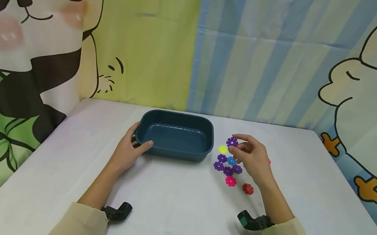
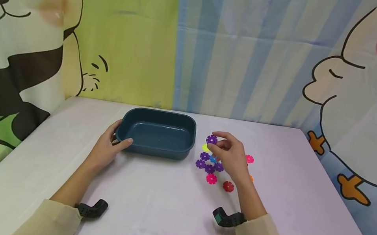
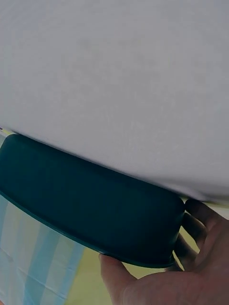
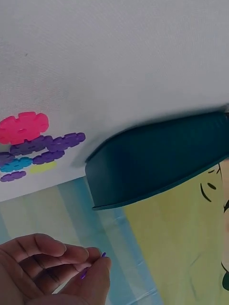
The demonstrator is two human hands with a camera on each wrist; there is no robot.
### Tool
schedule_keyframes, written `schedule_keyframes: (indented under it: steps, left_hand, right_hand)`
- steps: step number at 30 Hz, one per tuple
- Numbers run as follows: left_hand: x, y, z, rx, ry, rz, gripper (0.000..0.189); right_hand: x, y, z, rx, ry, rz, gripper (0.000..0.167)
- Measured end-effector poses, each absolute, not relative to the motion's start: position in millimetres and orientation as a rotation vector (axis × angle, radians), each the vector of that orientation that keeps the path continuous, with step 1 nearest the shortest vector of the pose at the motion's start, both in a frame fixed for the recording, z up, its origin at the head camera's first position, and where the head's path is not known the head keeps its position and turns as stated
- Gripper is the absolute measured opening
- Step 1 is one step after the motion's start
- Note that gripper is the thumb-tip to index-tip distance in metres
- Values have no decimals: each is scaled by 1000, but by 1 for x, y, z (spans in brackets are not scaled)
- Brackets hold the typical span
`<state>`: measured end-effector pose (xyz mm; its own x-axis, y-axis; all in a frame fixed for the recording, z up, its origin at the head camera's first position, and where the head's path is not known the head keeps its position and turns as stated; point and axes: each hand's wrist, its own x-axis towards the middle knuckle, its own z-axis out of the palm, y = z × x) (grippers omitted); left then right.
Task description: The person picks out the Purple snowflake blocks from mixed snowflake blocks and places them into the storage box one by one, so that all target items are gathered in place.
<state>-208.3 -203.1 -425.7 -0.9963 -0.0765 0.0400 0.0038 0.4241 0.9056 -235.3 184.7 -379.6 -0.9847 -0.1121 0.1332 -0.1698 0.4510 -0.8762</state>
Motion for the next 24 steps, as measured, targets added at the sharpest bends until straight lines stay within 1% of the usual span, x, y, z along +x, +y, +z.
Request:
schedule_keyframes:
  steps: [9,16,24]
  left_hand:
    - [-203,-204,-422,52,-2580,-1659,93]
    - [-207,-205,-423,3,-2500,-1737,91]
    - [-204,-205,-427,33,-2444,-1780,90]
  right_hand:
    - [-241,173,-375,262,-2596,1698,50]
    - [-250,157,-369,306,-2593,1771,49]
    - [-253,129,-370,365,-2551,1876,48]
